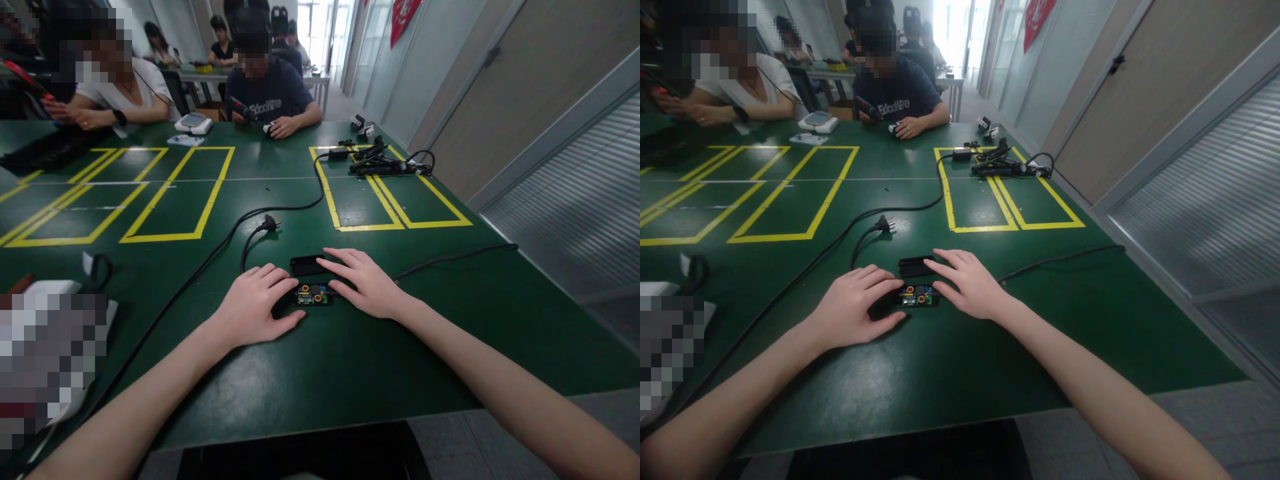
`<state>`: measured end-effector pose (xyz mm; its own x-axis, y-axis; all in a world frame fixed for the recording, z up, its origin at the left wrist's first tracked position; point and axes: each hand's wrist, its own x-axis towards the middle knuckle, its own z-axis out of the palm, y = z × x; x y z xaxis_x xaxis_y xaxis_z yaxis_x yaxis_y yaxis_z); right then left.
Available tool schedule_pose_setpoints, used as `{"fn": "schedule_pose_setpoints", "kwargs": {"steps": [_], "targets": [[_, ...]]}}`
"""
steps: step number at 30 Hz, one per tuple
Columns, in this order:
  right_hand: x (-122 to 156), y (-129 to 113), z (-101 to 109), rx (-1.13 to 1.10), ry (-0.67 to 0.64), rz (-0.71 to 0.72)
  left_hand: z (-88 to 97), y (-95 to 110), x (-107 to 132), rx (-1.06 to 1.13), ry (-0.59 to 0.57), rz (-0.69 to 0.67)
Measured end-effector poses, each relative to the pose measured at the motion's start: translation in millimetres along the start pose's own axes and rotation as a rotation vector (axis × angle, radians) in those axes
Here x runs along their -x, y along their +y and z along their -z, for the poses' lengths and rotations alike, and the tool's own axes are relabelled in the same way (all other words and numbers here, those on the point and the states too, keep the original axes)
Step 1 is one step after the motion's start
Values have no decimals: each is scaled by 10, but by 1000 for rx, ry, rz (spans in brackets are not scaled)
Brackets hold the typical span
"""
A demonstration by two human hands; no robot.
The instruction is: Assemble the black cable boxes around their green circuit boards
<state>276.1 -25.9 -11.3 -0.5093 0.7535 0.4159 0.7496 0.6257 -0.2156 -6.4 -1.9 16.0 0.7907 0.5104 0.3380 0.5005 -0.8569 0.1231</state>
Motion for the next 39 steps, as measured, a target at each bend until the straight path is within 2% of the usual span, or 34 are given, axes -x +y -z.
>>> {"fn": "schedule_pose_setpoints", "kwargs": {"steps": [3, 7, 11, 17, 21, 39], "targets": [[6, 20, -22, -34, -45, -2, -29, -16, 4, -4, 16, 62], [6, 24, -7, -127, -11, -17, -81, -49, 9, -1, -28, 95], [-2, 8, 13, -273, 16, -76, -99, -56, 8, 45, -44, 82], [-23, -40, -5, -571, 109, -203, -114, -37, 10, 71, 1, 39], [-29, -65, -25, -717, 118, -276, -132, -42, 21, 79, 26, 26], [-45, -81, -17, -745, 107, -352, -125, -36, 30, 114, 44, 33]]}}
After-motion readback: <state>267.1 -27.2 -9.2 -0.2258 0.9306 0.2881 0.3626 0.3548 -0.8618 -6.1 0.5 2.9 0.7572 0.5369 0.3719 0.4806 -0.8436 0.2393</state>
